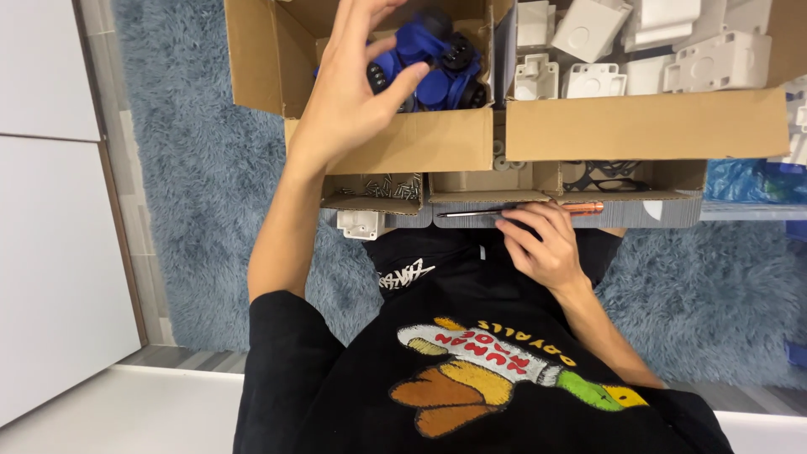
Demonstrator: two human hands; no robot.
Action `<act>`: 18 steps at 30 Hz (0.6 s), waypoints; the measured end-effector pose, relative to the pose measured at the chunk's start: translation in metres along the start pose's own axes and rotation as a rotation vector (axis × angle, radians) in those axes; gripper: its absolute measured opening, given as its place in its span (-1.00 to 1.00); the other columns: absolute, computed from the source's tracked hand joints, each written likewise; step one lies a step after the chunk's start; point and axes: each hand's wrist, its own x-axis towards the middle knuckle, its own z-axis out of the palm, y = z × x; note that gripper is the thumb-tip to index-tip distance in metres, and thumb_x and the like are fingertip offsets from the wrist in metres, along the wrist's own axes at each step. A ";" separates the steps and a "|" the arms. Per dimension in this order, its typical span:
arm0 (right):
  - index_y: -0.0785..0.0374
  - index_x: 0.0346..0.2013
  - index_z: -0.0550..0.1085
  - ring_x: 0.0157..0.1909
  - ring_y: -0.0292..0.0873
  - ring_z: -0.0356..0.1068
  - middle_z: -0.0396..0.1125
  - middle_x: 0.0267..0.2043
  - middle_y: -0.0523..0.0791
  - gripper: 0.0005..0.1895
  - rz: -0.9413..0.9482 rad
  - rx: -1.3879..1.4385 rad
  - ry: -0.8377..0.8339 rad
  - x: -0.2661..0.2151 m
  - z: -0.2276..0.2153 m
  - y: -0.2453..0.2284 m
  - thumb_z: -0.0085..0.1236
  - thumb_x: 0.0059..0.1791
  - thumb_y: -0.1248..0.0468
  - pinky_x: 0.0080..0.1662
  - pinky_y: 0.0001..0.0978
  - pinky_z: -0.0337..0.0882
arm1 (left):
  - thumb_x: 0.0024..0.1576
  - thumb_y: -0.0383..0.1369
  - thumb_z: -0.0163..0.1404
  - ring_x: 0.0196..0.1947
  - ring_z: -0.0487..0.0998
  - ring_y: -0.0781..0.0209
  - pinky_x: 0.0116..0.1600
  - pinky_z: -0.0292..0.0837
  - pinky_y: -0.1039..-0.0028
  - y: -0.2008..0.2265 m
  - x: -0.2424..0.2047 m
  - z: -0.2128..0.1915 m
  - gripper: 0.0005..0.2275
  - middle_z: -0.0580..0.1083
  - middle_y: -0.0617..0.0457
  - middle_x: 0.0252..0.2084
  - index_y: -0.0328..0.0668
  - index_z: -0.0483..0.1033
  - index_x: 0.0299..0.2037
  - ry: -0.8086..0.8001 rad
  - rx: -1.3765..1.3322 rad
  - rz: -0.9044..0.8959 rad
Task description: Assembling and inspecting electrical socket components using a screwdriver
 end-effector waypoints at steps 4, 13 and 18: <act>0.25 -0.06 0.66 0.01 0.07 0.50 0.55 0.05 -0.04 -0.84 -0.002 0.056 0.008 0.004 0.001 -0.005 0.29 0.10 0.48 0.12 -0.09 0.40 | 0.42 -0.45 0.16 0.46 0.37 -0.06 0.52 0.52 0.08 0.030 -0.024 -0.016 -0.59 0.27 -0.15 0.42 -0.18 0.27 0.40 -0.014 0.037 0.086; 0.24 -0.24 0.75 -0.07 0.12 0.60 0.63 -0.07 0.00 -0.89 -0.015 0.199 0.225 0.010 0.024 -0.008 0.35 0.01 0.45 0.06 0.03 0.53 | 0.20 -0.35 0.35 -0.22 0.59 -0.07 -0.19 0.56 0.27 -0.006 -0.162 -0.024 -0.67 0.58 -0.27 -0.12 -0.50 0.60 0.00 0.462 0.010 0.184; 0.29 -0.27 0.74 -0.13 0.15 0.60 0.64 -0.13 0.03 -0.89 -0.041 0.284 0.215 0.022 0.029 -0.013 0.36 -0.01 0.51 -0.01 0.03 0.55 | 0.28 -0.03 0.18 -0.40 0.43 0.18 -0.29 0.39 0.45 -0.063 -0.259 0.000 -0.56 0.42 -0.09 -0.31 -0.40 0.56 -0.07 0.804 0.068 -0.157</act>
